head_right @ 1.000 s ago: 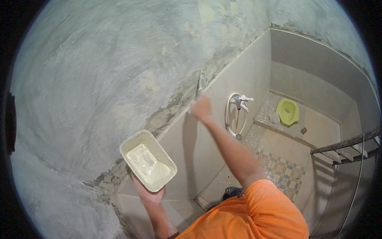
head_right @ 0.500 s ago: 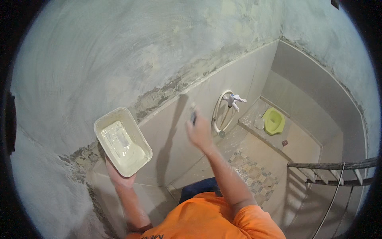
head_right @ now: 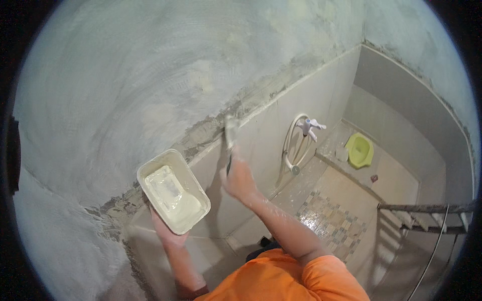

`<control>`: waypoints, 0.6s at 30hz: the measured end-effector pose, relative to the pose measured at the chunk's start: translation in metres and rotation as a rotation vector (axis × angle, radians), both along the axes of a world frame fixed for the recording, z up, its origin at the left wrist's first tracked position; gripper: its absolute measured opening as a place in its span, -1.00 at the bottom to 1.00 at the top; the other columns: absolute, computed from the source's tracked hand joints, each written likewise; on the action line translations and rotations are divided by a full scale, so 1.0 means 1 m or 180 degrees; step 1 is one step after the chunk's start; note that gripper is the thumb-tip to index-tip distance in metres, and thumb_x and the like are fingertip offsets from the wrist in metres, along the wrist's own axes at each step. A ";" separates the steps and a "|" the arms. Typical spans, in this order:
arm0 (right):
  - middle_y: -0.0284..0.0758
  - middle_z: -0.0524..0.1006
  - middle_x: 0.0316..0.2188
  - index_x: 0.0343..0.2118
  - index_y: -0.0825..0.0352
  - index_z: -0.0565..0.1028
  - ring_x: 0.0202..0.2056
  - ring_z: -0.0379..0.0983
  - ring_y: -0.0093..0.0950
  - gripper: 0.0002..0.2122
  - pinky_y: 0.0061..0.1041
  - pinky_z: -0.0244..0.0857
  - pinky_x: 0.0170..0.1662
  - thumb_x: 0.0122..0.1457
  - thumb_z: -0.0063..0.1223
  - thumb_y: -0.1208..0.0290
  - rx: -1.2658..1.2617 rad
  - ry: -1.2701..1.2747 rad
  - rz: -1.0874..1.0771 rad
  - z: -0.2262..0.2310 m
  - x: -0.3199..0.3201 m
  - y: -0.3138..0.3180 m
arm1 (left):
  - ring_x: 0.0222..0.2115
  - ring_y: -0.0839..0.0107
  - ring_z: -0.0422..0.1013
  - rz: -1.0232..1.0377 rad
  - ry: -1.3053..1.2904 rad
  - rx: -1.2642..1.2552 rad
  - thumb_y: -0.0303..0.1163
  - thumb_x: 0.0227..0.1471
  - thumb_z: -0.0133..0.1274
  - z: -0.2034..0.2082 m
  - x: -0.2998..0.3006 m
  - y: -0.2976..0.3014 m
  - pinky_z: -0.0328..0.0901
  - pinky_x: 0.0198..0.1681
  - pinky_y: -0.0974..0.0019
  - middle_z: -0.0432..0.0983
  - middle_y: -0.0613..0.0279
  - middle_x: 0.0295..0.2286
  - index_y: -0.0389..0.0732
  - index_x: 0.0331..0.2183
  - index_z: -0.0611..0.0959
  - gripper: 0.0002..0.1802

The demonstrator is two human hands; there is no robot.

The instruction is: The person applies white putty to a wall using a putty knife, scraping the material from a small plastic container.

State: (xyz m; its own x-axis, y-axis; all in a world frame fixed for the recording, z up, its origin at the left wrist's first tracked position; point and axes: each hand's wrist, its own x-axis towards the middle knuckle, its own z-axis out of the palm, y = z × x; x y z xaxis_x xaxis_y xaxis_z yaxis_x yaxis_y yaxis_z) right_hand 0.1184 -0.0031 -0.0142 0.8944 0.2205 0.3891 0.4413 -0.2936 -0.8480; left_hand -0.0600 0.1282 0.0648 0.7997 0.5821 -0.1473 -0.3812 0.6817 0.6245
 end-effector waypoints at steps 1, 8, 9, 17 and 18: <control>0.19 0.53 -0.43 0.11 0.59 0.38 -0.31 0.52 0.18 -0.46 -0.04 0.40 -0.18 0.08 0.11 0.39 -0.0181 0.0162 0.0257 0.002 -0.024 -0.006 | 0.07 0.20 0.47 -0.0008 0.0028 0.0060 -0.03 0.36 -0.23 -0.003 -0.001 0.001 0.47 0.08 0.03 0.45 0.18 0.11 -0.11 0.24 0.42 -0.44; 0.13 0.54 -0.38 0.22 0.46 0.39 -0.28 0.54 0.03 -0.42 -0.13 0.38 -0.12 0.11 0.09 0.34 -0.0184 0.0027 -0.0220 0.007 0.015 -0.077 | 0.07 0.18 0.47 -0.0113 -0.0140 0.0773 0.01 0.35 -0.22 -0.010 -0.002 0.002 0.44 0.10 0.00 0.45 0.19 0.12 -0.07 0.24 0.42 -0.42; 0.12 0.55 -0.38 0.21 0.43 0.41 -0.28 0.54 0.03 -0.44 -0.12 0.37 -0.12 0.12 0.07 0.33 0.0047 0.0040 -0.0436 0.015 0.038 -0.085 | 0.07 0.18 0.47 -0.0171 -0.0181 0.0695 0.00 0.35 -0.20 -0.010 -0.002 0.000 0.45 0.10 0.00 0.45 0.19 0.12 -0.08 0.24 0.42 -0.43; 0.17 0.58 -0.35 -0.07 0.63 0.39 -0.20 0.57 0.11 -0.55 0.00 0.44 -0.11 0.17 0.09 0.27 -0.0638 0.0141 -0.1015 0.066 0.150 -0.047 | 0.07 0.20 0.46 -0.0339 -0.0196 0.0386 -0.10 0.34 -0.09 0.000 0.006 -0.012 0.48 0.07 0.03 0.45 0.13 0.11 -0.13 0.25 0.38 -0.45; 0.17 0.58 -0.38 -0.01 0.67 0.33 -0.23 0.57 0.11 -0.50 0.00 0.46 -0.14 0.17 0.08 0.29 -0.0671 0.0031 -0.0908 0.062 0.141 -0.022 | 0.07 0.20 0.46 -0.0270 -0.0219 0.0464 -0.10 0.34 -0.09 0.000 0.003 -0.012 0.48 0.06 0.02 0.45 0.13 0.11 -0.13 0.25 0.38 -0.45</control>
